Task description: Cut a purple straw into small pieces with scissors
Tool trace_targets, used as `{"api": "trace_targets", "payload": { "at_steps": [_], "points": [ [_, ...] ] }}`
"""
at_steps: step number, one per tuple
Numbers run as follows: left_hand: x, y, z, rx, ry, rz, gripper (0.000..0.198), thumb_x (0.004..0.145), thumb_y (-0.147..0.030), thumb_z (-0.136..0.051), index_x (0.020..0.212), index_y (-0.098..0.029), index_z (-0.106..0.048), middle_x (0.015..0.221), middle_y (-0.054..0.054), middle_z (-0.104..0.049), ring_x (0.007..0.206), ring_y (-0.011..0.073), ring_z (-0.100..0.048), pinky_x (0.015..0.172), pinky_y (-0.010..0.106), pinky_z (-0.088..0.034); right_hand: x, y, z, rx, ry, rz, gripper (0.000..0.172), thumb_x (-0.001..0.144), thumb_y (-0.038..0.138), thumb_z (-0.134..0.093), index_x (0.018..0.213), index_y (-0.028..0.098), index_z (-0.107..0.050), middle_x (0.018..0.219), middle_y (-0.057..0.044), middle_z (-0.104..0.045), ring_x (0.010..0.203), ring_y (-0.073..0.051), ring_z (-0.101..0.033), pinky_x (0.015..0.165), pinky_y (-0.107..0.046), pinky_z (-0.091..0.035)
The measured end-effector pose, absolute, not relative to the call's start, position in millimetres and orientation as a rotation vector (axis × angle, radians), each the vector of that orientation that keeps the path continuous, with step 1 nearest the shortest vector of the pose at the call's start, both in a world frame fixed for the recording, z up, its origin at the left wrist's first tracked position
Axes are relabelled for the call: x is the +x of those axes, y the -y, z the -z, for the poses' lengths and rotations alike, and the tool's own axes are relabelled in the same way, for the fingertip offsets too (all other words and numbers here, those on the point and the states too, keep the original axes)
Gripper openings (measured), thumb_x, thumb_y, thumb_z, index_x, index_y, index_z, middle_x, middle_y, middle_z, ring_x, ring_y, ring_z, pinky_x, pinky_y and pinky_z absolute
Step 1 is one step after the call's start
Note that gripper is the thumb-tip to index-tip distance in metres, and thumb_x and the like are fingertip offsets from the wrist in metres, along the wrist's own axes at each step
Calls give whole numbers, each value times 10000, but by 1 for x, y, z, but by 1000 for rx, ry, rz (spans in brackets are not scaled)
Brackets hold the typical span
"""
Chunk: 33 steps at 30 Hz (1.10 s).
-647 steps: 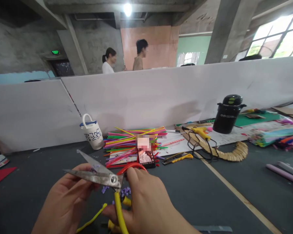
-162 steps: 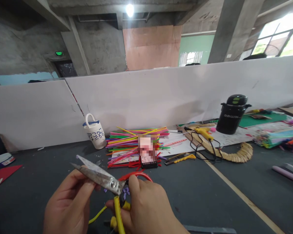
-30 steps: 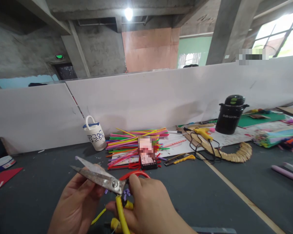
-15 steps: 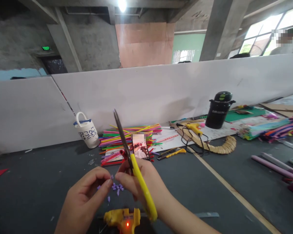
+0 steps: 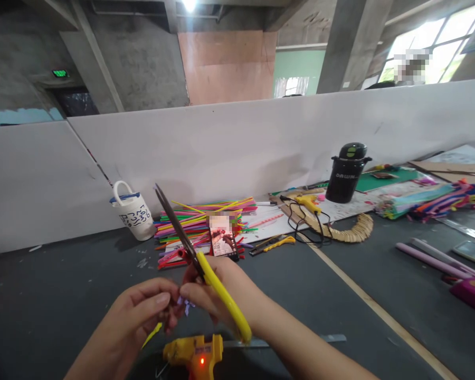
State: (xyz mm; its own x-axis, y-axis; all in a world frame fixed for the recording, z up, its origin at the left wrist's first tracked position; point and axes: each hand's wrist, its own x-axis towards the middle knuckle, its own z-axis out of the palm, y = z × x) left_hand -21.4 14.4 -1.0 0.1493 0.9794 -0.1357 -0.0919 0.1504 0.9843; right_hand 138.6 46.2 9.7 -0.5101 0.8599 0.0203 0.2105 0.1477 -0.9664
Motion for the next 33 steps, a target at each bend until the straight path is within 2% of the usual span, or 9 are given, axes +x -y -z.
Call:
{"api": "trace_targets", "payload": {
  "at_steps": [5, 10, 12, 14, 18, 20, 24, 28, 33],
  "points": [
    [-21, -13, 3, 830, -1010, -966, 68, 663, -189, -676, 673, -122, -665, 581, 35, -626, 500, 98, -506, 489, 208, -379, 141, -46, -8, -955, 1887, -1388, 51, 776, 142, -505, 742, 180, -500, 530, 87, -448, 372, -46, -394, 339, -135, -327],
    [-21, -13, 5, 836, -944, -941, 32, 672, -142, -661, 676, -110, -662, 561, 21, -605, 485, 80, -483, 476, 193, -367, 142, -45, -9, -974, 1952, -1314, 77, 776, 136, -491, 716, 182, -507, 514, 87, -429, 397, -55, -395, 380, -151, -321],
    [-21, -14, 4, 858, -927, -982, 33, 660, -146, -670, 658, -114, -661, 552, 9, -593, 486, 80, -478, 478, 191, -370, 142, -46, -9, -976, 1952, -1249, 77, 775, 189, -515, 699, 183, -513, 516, 81, -420, 427, -65, -393, 405, -163, -315],
    [-22, -15, 3, 877, -940, -1096, 38, 651, -162, -685, 655, -130, -664, 571, -1, -598, 504, 84, -490, 496, 194, -387, 142, -45, -7, -964, 1955, -1137, 131, 768, 301, -557, 719, 186, -517, 531, 73, -420, 467, -80, -386, 427, -177, -304],
    [-26, -15, -2, 920, -1042, -1421, 56, 653, -195, -714, 642, -167, -666, 570, -25, -608, 537, 89, -523, 537, 181, -416, 139, -39, -2, -1091, 2092, -704, 408, 677, 551, -628, 817, 189, -500, 593, 44, -480, 514, -118, -391, 475, -221, -272],
    [-28, -15, -5, 932, -1045, -1552, 71, 650, -208, -724, 627, -169, -670, 563, -26, -612, 539, 87, -529, 544, 173, -427, 134, -35, 1, -1145, 2139, -523, 480, 640, 620, -628, 797, 191, -481, 637, 16, -519, 523, -133, -410, 492, -235, -268],
    [-31, -12, -8, 833, -944, -1711, 115, 593, -197, -770, 692, -182, -714, 616, -14, -660, 527, 82, -549, 508, 157, -449, 126, -27, 5, -1100, 2169, -399, 488, 663, 673, -563, 742, 205, -451, 654, -9, -555, 502, -142, -438, 476, -236, -268],
    [-32, -9, -8, 749, -824, -1725, 174, 566, -192, -791, 729, -203, -730, 647, -4, -689, 548, 94, -585, 498, 152, -471, 123, -25, 7, -1075, 2162, -271, 538, 702, 748, -425, 719, 211, -442, 615, -13, -554, 459, -139, -430, 448, -239, -264],
    [-29, -7, -10, 706, -782, -1710, 151, 567, -146, -789, 691, -208, -730, 586, -26, -672, 498, 73, -577, 474, 131, -464, 124, -23, 9, -1076, 2154, -135, 501, 708, 712, -469, 701, 214, -419, 592, -13, -563, 450, -150, -464, 428, -243, -267]
  ]
}}
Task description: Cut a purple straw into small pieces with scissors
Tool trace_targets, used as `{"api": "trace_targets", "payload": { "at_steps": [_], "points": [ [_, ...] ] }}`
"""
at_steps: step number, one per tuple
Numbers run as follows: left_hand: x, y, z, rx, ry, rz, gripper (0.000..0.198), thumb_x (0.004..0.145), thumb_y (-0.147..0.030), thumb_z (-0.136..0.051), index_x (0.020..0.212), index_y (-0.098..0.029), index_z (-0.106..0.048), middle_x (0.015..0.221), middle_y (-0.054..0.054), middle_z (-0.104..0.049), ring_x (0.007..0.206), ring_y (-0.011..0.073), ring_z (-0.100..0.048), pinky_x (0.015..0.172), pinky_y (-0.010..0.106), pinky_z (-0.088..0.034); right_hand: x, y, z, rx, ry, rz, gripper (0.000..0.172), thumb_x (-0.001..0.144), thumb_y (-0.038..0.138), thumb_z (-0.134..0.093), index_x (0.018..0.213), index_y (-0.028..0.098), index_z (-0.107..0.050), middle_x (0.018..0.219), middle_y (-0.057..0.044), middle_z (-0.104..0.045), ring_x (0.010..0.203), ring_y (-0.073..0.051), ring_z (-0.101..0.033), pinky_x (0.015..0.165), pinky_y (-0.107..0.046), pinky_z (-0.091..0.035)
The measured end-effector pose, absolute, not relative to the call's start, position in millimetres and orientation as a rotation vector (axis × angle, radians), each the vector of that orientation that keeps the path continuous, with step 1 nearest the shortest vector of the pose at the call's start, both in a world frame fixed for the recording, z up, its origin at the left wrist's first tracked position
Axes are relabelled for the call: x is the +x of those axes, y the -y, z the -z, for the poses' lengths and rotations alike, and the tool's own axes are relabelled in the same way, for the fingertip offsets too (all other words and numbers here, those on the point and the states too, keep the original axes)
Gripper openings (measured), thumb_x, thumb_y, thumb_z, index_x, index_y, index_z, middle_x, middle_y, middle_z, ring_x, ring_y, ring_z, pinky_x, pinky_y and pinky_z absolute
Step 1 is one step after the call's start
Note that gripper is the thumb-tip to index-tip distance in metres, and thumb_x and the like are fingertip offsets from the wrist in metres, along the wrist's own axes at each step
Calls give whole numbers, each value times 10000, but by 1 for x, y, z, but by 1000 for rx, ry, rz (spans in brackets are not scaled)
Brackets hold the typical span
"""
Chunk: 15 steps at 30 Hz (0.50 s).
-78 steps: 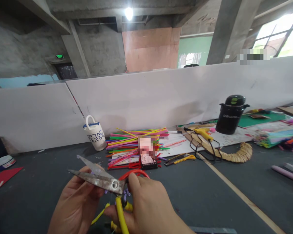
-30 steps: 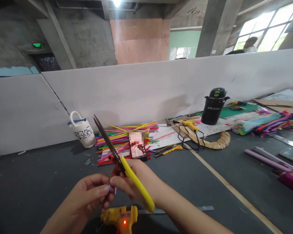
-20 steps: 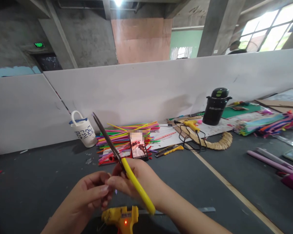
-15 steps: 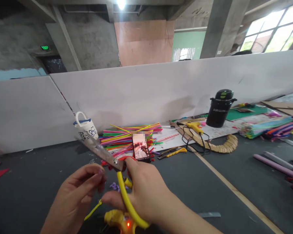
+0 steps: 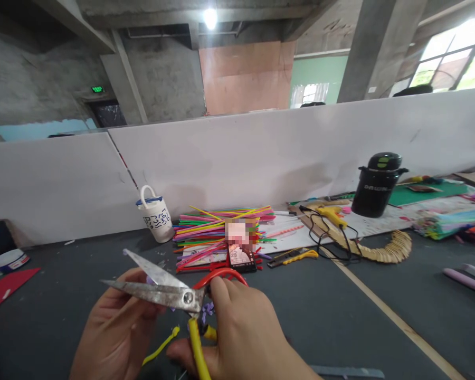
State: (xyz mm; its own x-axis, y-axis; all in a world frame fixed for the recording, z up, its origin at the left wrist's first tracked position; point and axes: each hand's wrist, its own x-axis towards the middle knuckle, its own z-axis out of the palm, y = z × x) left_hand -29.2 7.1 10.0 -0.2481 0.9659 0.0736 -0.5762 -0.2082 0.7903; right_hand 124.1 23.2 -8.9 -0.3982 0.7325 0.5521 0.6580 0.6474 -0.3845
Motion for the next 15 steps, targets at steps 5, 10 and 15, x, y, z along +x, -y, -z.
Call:
{"api": "trace_targets", "payload": {
  "at_steps": [5, 10, 15],
  "points": [
    [-27, -8, -9, 707, -752, -1704, 149, 578, -132, -782, 701, -196, -727, 600, -28, -676, 476, 62, -570, 472, 127, -464, 123, -23, 12, -1053, 2136, -94, 493, 710, 706, -471, 698, 217, -410, 563, -4, -557, 419, -146, -462, 405, -242, -254],
    [-25, -9, -7, 679, -736, -1684, 146, 564, -132, -789, 677, -202, -726, 580, -34, -668, 471, 64, -560, 465, 131, -459, 121, -25, 13, -1040, 2130, -115, 474, 722, 685, -482, 703, 216, -414, 576, -8, -579, 423, -149, -480, 409, -243, -274],
    [-23, -9, -3, 730, -789, -1736, 133, 591, -168, -778, 706, -206, -722, 631, -28, -673, 524, 69, -561, 502, 136, -458, 121, -24, 14, -1075, 2137, -120, 464, 655, 646, -593, 699, 215, -426, 588, -9, -590, 436, -157, -495, 410, -244, -270]
  ]
}}
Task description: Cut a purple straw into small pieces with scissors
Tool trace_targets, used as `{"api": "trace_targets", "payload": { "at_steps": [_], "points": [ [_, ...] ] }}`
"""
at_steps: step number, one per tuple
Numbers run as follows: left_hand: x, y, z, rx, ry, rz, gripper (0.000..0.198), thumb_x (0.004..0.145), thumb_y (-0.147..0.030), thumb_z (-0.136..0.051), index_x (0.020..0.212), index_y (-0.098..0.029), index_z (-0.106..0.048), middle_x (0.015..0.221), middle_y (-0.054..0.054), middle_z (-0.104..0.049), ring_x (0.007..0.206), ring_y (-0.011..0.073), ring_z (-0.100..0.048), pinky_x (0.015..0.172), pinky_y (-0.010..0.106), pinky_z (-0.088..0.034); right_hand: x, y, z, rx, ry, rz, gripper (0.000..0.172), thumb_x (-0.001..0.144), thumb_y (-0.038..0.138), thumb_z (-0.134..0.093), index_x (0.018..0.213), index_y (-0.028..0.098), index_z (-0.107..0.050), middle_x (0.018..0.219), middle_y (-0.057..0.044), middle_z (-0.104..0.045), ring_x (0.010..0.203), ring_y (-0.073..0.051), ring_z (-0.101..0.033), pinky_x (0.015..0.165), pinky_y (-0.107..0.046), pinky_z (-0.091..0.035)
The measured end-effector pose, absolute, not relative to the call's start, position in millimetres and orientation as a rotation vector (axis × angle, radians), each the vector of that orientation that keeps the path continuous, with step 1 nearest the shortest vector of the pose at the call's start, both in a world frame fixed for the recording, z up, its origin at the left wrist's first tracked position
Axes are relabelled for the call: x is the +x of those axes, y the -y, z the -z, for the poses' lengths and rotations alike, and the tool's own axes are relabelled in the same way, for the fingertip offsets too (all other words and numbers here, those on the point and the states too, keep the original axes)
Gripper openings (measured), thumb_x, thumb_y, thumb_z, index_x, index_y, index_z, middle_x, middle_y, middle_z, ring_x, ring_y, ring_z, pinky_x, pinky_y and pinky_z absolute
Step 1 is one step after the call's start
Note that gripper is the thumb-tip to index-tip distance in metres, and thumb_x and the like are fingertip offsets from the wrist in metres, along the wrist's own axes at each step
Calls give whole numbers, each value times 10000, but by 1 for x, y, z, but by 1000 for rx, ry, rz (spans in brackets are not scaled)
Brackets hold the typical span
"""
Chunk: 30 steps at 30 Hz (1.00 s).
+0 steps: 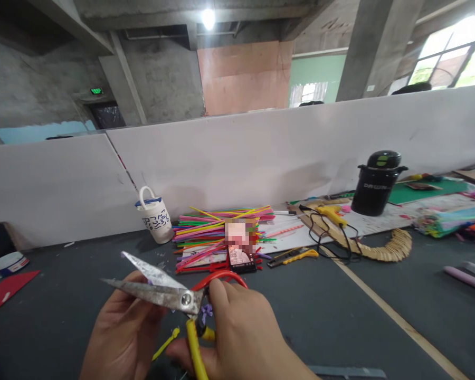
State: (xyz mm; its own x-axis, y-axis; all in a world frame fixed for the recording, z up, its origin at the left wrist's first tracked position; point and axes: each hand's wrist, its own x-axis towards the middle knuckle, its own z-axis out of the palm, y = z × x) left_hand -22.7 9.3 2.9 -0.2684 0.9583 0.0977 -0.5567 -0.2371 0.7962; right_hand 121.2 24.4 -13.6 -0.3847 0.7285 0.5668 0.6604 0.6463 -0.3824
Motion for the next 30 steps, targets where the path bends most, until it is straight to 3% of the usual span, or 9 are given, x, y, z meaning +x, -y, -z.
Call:
{"api": "trace_targets", "payload": {
  "at_steps": [7, 13, 30],
  "points": [
    [-27, -8, -5, 863, -864, -1721, 65, 628, -194, -755, 682, -189, -720, 568, -21, -643, 522, 76, -541, 504, 136, -443, 125, -25, 9, -1092, 2150, -90, 466, 662, 648, -585, 726, 202, -467, 611, -19, -601, 464, -170, -513, 427, -249, -292],
    [-26, -10, -8, 656, -733, -1663, 147, 572, -171, -791, 697, -222, -732, 615, -22, -685, 489, 56, -548, 491, 129, -455, 125, -25, 8, -1090, 2163, -87, 463, 731, 657, -488, 728, 194, -480, 600, -25, -589, 472, -171, -513, 435, -252, -293],
    [-32, -15, -1, 833, -791, -1718, 103, 623, -179, -759, 717, -200, -722, 674, -14, -676, 528, 90, -548, 498, 186, -453, 125, -25, 10, -1106, 2177, -71, 468, 675, 659, -562, 707, 203, -462, 577, -16, -598, 448, -169, -529, 416, -241, -292]
  ]
}}
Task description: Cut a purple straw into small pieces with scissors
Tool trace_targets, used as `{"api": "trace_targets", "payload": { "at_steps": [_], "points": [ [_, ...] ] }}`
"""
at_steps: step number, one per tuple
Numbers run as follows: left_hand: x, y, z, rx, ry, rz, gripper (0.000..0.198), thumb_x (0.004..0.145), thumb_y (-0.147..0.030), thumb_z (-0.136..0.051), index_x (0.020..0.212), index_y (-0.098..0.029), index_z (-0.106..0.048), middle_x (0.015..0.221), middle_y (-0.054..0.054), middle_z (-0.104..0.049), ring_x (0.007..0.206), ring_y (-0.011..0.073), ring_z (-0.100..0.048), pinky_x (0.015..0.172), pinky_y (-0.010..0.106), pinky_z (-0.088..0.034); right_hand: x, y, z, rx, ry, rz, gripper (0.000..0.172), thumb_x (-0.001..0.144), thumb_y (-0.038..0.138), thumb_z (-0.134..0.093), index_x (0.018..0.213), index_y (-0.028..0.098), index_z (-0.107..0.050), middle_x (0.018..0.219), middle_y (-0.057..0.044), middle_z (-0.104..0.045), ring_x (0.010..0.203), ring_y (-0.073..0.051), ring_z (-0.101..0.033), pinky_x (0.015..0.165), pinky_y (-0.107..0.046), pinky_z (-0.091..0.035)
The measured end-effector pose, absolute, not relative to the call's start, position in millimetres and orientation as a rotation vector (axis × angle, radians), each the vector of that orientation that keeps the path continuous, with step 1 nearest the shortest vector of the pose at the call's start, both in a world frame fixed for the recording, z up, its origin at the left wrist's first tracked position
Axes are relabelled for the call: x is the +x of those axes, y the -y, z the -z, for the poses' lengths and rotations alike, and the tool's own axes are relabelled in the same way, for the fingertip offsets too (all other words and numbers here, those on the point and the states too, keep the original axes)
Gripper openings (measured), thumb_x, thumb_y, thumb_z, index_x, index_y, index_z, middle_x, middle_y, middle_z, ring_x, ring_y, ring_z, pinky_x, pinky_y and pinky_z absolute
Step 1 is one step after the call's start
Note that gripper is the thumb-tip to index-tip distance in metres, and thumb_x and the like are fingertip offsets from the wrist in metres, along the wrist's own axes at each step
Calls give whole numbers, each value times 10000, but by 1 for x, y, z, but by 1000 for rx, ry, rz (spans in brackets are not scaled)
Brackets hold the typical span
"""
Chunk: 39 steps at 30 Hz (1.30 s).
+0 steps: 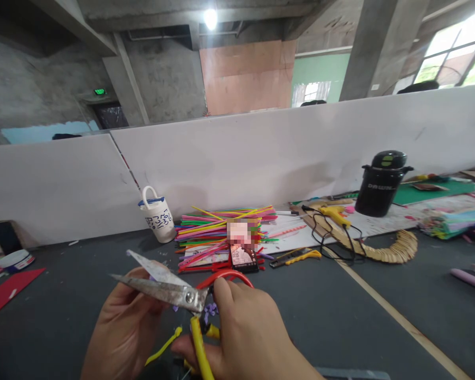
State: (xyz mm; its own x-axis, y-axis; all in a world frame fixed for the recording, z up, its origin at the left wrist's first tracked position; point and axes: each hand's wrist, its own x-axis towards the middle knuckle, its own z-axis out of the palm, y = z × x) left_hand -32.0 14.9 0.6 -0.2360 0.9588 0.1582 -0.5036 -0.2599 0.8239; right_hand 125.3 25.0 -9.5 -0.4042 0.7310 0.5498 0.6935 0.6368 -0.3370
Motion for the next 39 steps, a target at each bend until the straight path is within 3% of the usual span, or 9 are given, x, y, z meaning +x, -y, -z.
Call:
{"api": "trace_targets", "payload": {
  "at_steps": [21, 30, 39],
  "points": [
    [-31, -14, -2, 802, -766, -1691, 88, 609, -181, -767, 683, -206, -728, 631, -24, -674, 545, 74, -539, 519, 149, -452, 125, -23, 13, -1112, 2174, -48, 421, 693, 616, -558, 685, 204, -474, 555, -15, -597, 428, -177, -540, 404, -250, -304],
    [-34, -14, -2, 950, -781, -1694, 29, 662, -186, -728, 684, -201, -717, 601, -22, -625, 552, 82, -517, 539, 168, -437, 132, -28, 7, -1169, 2189, -107, 423, 831, 579, -403, 617, 214, -428, 488, 8, -547, 389, -134, -475, 406, -233, -232],
    [-38, -14, -1, 1017, -817, -1672, 67, 709, -138, -680, 704, -202, -699, 628, -30, -601, 577, 84, -507, 556, 165, -428, 130, -27, 6, -1119, 2201, -109, 364, 750, 567, -509, 704, 210, -457, 599, -15, -601, 477, -172, -529, 441, -242, -296]
  ]
}}
